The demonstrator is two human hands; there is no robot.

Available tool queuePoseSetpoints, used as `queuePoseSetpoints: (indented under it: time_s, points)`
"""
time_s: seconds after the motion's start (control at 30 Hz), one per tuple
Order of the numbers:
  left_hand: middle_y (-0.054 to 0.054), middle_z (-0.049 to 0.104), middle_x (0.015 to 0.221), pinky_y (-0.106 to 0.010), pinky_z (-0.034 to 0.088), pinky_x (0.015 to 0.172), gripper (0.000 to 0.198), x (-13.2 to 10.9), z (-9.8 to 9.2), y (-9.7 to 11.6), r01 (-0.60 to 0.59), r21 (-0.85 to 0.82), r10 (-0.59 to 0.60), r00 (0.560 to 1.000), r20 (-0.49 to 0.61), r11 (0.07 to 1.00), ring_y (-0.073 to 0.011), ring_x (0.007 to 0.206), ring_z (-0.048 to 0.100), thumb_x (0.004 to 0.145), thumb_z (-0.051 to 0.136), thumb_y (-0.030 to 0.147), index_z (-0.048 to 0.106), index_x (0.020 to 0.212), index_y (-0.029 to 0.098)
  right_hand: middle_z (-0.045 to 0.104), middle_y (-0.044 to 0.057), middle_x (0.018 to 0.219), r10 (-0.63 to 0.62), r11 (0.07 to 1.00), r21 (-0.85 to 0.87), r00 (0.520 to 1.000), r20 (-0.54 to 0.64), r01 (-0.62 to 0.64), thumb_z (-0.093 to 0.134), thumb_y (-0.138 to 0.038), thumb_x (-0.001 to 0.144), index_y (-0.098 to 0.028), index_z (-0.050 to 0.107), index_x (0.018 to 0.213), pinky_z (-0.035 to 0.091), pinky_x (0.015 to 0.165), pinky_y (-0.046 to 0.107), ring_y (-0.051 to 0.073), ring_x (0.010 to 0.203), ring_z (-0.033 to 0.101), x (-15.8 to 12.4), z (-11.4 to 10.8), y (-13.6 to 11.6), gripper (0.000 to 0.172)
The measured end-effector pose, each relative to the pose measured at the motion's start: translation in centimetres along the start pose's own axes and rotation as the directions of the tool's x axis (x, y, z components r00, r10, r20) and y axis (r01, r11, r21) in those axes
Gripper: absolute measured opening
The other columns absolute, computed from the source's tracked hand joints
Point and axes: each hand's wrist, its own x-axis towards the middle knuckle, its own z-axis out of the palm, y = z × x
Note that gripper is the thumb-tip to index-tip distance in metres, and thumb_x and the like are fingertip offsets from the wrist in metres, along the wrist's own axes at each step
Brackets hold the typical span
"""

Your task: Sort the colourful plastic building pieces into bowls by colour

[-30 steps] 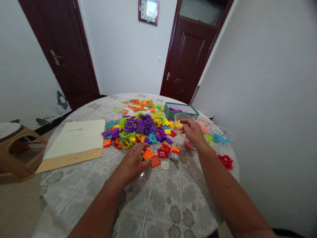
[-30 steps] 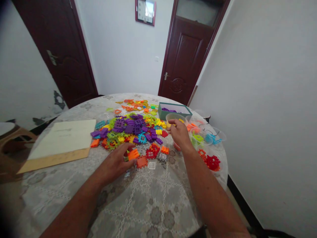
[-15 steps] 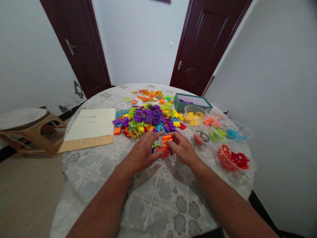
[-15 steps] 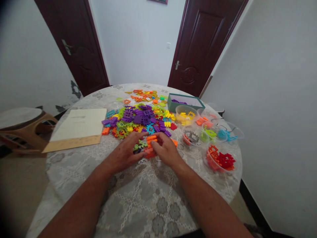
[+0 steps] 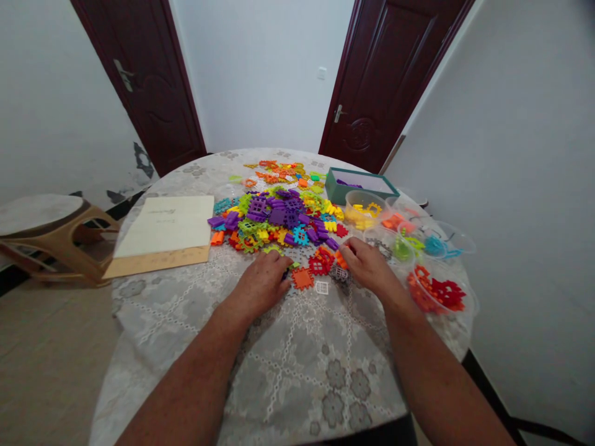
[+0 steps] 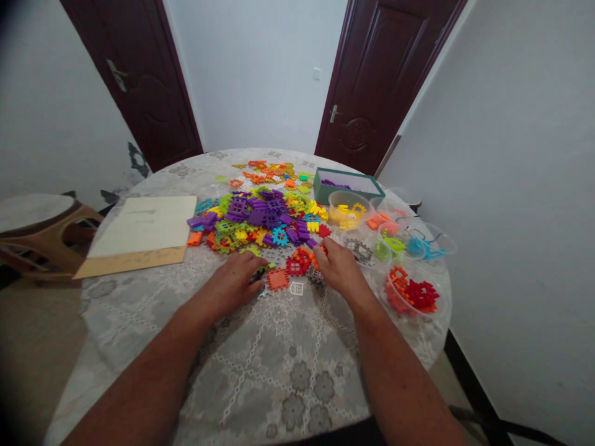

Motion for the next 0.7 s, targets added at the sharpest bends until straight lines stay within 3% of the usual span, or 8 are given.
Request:
queuePoseSetpoints:
  time_s: [0.2,0.33,0.53,0.7]
  points:
    - [-0.012,0.059,0.123,-0.041,0.046,0.102,0.038,0.0,0.1,-0.1,0.021,0.006,-0.021,1.000,-0.005,1.000,-0.0279,0.116,0.057,0.089,0.060,0.020,0.062,0.127,0.020,0.071,0.015,0.103,-0.044,0.983,-0.179,0.998,0.036,0.050,0.047,-0.031,0.102,-0.019,0.066,0.098,0.044,0.086,0.033,0.026,0.099,0.065,0.0,1.3,0.7,0.023]
    - [-0.011,0.059,0.123,-0.041,0.045,0.103,0.038,-0.1,0.0,0.1,0.028,-0.011,-0.028,1.000,-0.006,1.000,-0.0279,0.118,0.057,0.090,0.060,0.022,0.060,0.127,0.022,0.072,0.017,0.106,0.028,0.973,-0.231,0.997,0.077,-0.010,0.052,-0.030,0.099,-0.017,0.068,0.108,0.045,0.087,0.035,0.029,0.101,0.067,-0.2,2.0,0.6,0.022]
    - [-0.012,0.061,0.124,-0.042,0.045,0.103,0.036,-0.1,-0.2,0.3,0.029,-0.003,-0.029,0.999,0.015,1.000,-0.0283,0.118,0.057,0.091,0.059,0.024,0.061,0.127,0.022,0.070,0.020,0.119,0.024,0.985,-0.172,0.997,0.069,-0.012,0.067,-0.033,0.090,-0.016,0.064,0.127,0.048,0.091,0.039,0.032,0.108,0.066,-0.5,2.4,0.5,0.041]
    - [-0.011,0.064,0.125,-0.043,0.044,0.107,0.036,-0.1,-0.3,0.5,0.022,-0.037,-0.023,0.999,-0.026,0.999,-0.0280,0.121,0.057,0.092,0.058,0.023,0.062,0.127,0.024,0.067,0.015,0.127,-0.060,0.997,-0.045,0.995,0.075,0.063,0.071,-0.036,0.087,-0.022,0.065,0.128,0.048,0.099,0.041,0.031,0.116,0.064,-0.5,2.5,0.1,0.044]
